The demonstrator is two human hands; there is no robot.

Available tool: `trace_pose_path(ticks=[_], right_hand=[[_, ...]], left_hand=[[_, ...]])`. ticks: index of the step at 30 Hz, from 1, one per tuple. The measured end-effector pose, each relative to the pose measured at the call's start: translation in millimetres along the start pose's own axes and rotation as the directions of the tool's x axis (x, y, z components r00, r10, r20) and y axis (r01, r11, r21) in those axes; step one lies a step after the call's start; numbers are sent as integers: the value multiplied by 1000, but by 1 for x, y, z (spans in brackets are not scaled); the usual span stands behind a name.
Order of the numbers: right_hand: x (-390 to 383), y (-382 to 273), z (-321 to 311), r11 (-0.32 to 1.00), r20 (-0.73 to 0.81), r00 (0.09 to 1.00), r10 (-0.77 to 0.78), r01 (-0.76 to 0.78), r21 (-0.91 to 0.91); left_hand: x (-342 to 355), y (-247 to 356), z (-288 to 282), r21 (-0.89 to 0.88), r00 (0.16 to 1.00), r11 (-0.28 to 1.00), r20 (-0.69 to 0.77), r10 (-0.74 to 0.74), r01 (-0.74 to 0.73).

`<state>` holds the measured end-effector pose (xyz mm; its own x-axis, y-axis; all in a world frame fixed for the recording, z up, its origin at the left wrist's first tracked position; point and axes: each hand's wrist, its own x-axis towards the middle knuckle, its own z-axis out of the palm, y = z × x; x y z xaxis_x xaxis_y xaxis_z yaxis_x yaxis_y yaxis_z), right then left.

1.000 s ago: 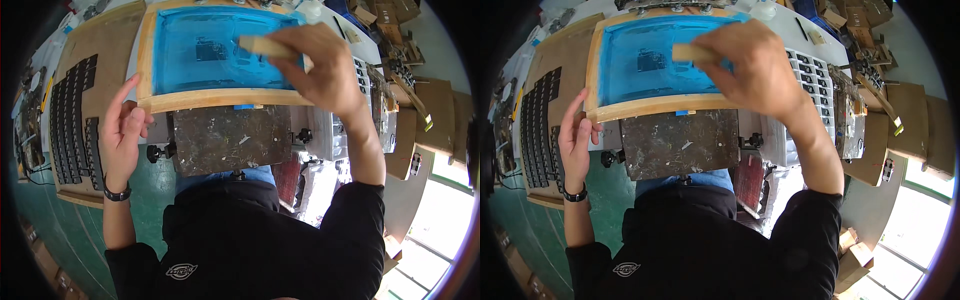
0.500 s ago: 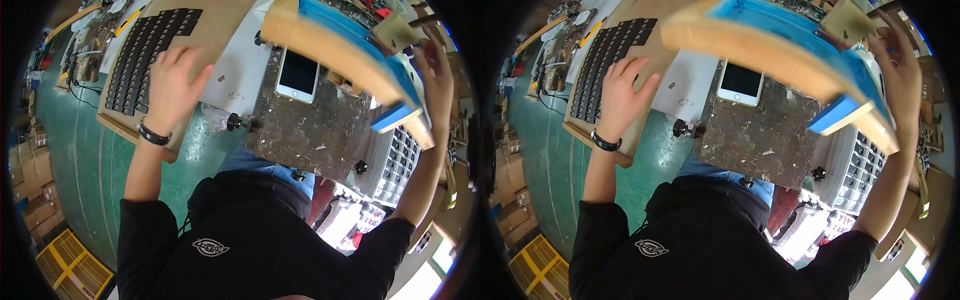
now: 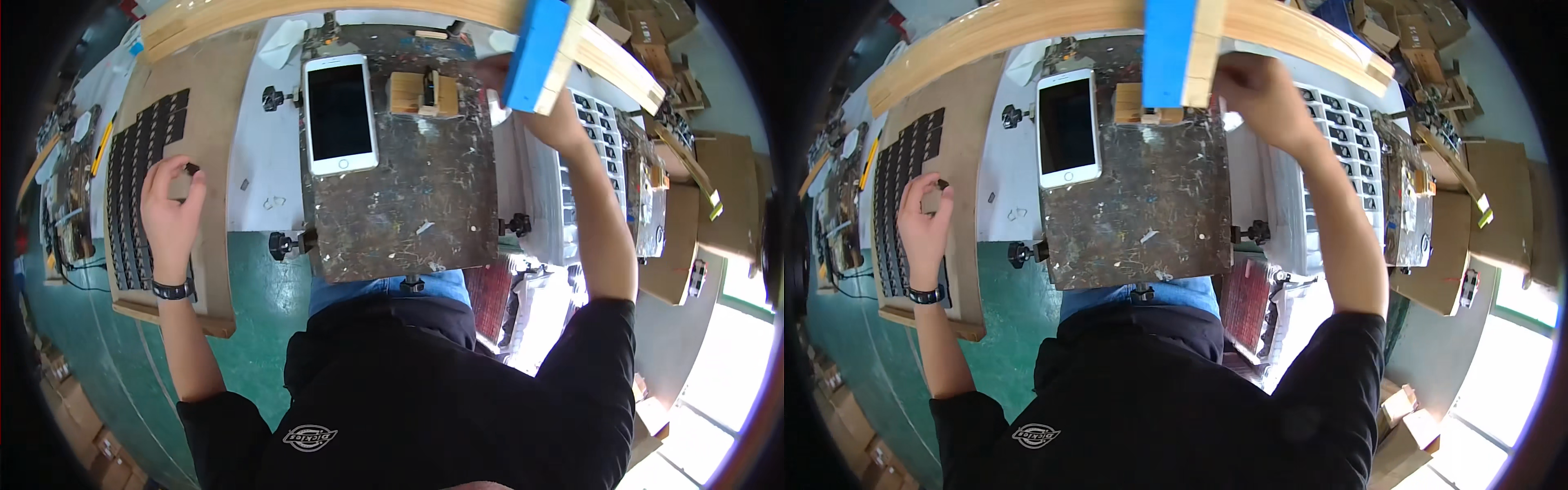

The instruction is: Apply ink to small parts using a manual screen printing frame and then package the finished parts.

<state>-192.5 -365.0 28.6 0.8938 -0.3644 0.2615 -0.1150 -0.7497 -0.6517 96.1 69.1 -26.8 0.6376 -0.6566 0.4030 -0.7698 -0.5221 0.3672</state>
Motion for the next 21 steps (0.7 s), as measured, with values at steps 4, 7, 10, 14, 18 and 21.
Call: trace_pose_path(ticks=[4,7,10,14,18,21], right_hand=[[31,-17,36,980,19,996,87,-82,-182],[41,-35,43,982,27,1000,-16,21,-186],[23,-48,22,998,3,999,33,-33,-49],[-44,-44,-43,892,-73,940,332,-288,347],[-140,-9,-112,875,-296,848,440,-331,353],[-209,11,-153,800,-421,689,590,-427,421]], left_hand=[[30,70,22,-409,992,904,-66,110,-128],[51,125,53,-493,965,831,-105,239,-259],[71,161,70,-485,932,799,-125,340,-356],[95,202,101,-443,912,812,-28,410,-379],[104,211,110,-522,873,776,112,474,-354],[101,208,105,-422,767,716,72,637,-556]])
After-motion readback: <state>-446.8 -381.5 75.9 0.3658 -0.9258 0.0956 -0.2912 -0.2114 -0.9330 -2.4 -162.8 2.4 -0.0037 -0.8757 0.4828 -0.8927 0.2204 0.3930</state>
